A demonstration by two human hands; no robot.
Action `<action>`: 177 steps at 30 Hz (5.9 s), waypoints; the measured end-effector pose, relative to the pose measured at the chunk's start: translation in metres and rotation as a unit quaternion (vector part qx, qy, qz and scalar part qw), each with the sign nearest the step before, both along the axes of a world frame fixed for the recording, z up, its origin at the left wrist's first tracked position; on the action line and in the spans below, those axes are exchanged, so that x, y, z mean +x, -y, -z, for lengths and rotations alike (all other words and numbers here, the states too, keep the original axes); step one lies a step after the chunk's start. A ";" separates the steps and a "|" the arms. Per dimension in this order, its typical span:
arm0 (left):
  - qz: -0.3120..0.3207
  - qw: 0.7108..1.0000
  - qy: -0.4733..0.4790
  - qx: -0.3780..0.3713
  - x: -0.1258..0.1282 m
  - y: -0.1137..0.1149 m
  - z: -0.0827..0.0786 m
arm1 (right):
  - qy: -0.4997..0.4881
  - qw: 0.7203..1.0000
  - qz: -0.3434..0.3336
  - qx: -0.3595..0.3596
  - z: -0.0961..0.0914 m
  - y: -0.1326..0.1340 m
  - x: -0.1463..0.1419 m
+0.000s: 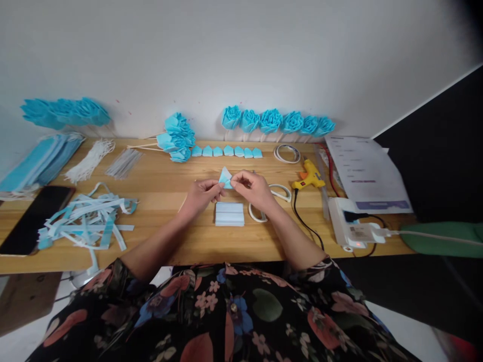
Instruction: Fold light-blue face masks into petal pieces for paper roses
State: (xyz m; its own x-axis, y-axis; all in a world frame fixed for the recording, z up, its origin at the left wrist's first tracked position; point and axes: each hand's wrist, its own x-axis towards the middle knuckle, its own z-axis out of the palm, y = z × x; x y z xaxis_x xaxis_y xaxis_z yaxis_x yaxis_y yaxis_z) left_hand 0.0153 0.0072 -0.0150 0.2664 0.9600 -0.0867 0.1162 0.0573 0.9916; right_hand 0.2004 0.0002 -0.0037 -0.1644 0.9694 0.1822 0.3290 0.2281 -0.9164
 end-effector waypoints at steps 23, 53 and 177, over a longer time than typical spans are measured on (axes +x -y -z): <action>0.004 0.998 -0.062 0.024 0.000 0.003 0.001 | -0.135 0.988 0.026 -0.065 0.003 -0.001 -0.001; -0.005 1.000 0.003 0.006 0.001 0.004 -0.001 | -0.166 0.979 -0.001 -0.118 0.001 0.000 -0.002; -0.011 0.998 0.030 0.051 -0.002 0.002 -0.001 | -0.129 0.989 -0.032 -0.067 0.020 -0.002 -0.007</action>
